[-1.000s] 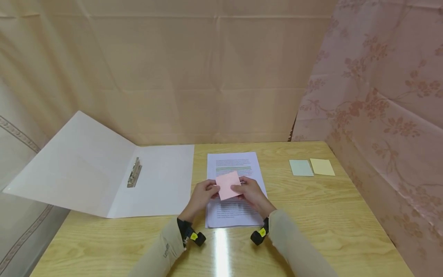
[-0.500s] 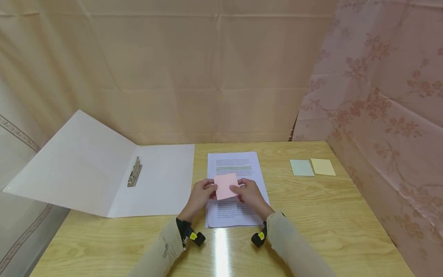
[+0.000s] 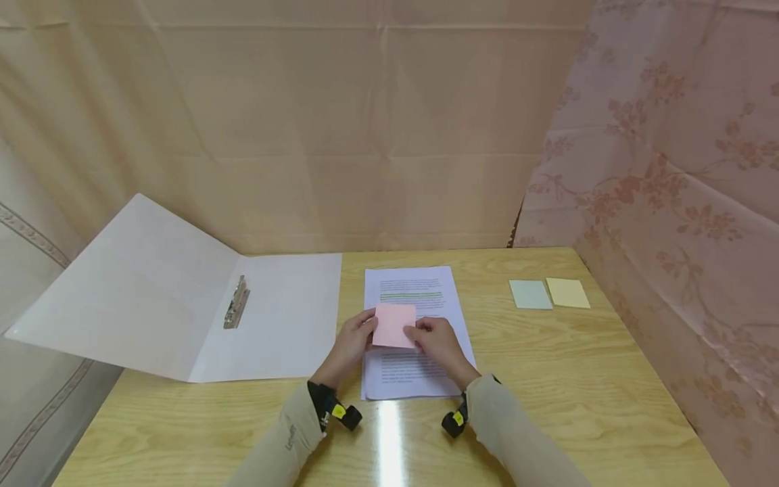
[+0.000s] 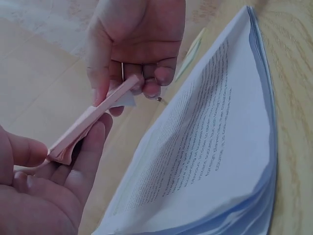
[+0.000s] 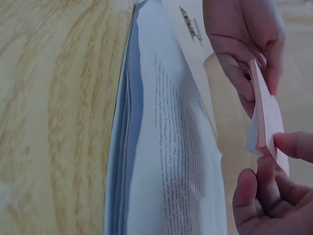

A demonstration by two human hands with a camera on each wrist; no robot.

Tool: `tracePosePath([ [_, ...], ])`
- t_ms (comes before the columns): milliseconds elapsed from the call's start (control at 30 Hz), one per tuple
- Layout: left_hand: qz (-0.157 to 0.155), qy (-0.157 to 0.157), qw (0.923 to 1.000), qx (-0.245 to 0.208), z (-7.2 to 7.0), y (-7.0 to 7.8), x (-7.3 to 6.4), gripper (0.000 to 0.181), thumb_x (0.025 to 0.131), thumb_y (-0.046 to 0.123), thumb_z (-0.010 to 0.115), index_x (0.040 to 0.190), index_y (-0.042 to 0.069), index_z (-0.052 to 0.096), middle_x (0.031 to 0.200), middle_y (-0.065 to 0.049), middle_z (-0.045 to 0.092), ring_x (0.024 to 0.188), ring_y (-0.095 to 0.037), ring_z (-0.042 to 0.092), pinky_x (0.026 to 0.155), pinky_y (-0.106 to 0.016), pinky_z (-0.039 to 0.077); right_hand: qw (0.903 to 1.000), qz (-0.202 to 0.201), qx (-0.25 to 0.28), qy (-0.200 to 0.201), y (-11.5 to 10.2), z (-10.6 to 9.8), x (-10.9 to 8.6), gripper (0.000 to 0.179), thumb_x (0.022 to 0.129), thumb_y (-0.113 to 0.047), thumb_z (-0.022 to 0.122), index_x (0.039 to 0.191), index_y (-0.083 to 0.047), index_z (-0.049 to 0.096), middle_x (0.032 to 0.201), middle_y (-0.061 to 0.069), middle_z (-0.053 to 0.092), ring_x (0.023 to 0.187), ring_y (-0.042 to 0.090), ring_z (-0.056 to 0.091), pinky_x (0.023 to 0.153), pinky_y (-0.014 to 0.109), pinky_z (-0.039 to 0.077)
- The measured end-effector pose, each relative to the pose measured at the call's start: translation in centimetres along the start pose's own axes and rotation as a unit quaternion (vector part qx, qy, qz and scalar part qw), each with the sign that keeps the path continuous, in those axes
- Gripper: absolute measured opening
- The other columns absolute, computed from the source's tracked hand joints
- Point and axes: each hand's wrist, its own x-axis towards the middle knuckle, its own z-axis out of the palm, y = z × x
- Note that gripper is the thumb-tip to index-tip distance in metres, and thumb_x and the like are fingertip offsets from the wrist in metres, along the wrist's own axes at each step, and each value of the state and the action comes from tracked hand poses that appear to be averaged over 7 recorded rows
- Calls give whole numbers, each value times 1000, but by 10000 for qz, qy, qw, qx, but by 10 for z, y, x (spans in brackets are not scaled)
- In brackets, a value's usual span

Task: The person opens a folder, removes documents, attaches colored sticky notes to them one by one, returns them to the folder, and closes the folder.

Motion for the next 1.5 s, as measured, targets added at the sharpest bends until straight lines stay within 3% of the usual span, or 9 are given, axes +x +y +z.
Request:
tracePosePath([
  [133, 1, -29, 10000, -90, 0, -1, 1, 42, 104, 24, 38, 141, 7, 49, 130, -13, 62, 108, -20, 66, 89, -34, 54, 9993, -303, -114, 211, 0, 0, 1, 39, 88, -15, 70, 121, 1, 58, 83, 8, 60, 65, 13, 54, 59, 25, 47],
  [267, -30, -2, 9998, -192, 2, -2, 0, 41, 103, 22, 41, 139, 5, 51, 127, -14, 64, 105, -18, 67, 85, -32, 55, 9911, -1072, -565, 548, 1, -1, 0, 54, 81, -10, 76, 130, -3, 56, 109, 17, 59, 86, 23, 61, 68, 28, 52],
  [400, -50, 14, 9998, -208, 4, -2, -2, 40, 103, 19, 41, 139, 3, 51, 128, -16, 64, 104, -18, 66, 84, -31, 55, 9694, -2130, -1124, 486, 2, 0, -5, 46, 78, -8, 78, 122, -4, 66, 128, 20, 56, 114, 36, 57, 86, 44, 53],
  [533, -54, 20, 9998, -200, 3, 0, -1, 40, 104, 20, 40, 139, 4, 50, 129, -15, 63, 105, -19, 65, 85, -31, 55, 9456, -2766, -1696, 253, 0, 2, -9, 42, 77, -16, 81, 117, -7, 69, 140, 17, 53, 131, 40, 46, 103, 56, 41],
  [700, -65, -35, 9996, -272, 2, 1, -2, 41, 104, 19, 39, 140, 2, 50, 127, -17, 64, 104, -19, 66, 84, -31, 55, 9352, -2891, -2036, 189, -2, 4, -10, 49, 73, -22, 84, 117, -8, 68, 141, 18, 52, 133, 40, 43, 108, 58, 35],
  [933, -113, -30, 9996, -271, 1, 2, -5, 41, 103, 20, 40, 140, 2, 50, 127, -16, 63, 103, -18, 66, 81, -28, 55, 9364, -2758, -2170, 47, -4, 6, -13, 56, 69, -26, 87, 118, -10, 66, 142, 18, 50, 135, 41, 41, 108, 58, 35],
  [1167, -81, 87, 9994, -328, 2, 0, -5, 43, 103, 29, 43, 136, 4, 55, 125, -14, 66, 98, -13, 65, 79, -24, 52, 9400, -2858, -1864, 41, 0, 2, -11, 44, 78, -26, 82, 116, -10, 67, 141, 20, 52, 132, 41, 47, 104, 57, 40],
  [1300, -145, 92, 9994, -307, 2, -1, -5, 46, 103, 34, 42, 135, 4, 55, 125, -12, 66, 97, -11, 64, 79, -24, 51, 9367, -3070, -1680, 77, 1, 1, -11, 36, 79, -13, 77, 113, -7, 67, 137, 21, 54, 127, 41, 52, 99, 55, 46],
  [1500, -141, -169, 9983, -546, 3, 1, -6, 49, 102, 37, 44, 136, 2, 54, 119, -14, 68, 91, -10, 66, 76, -23, 53, 9279, -3270, -1660, 673, 1, 1, -8, 20, 78, -3, 71, 98, -1, 73, 119, 17, 68, 112, 36, 63, 93, 50, 51],
])
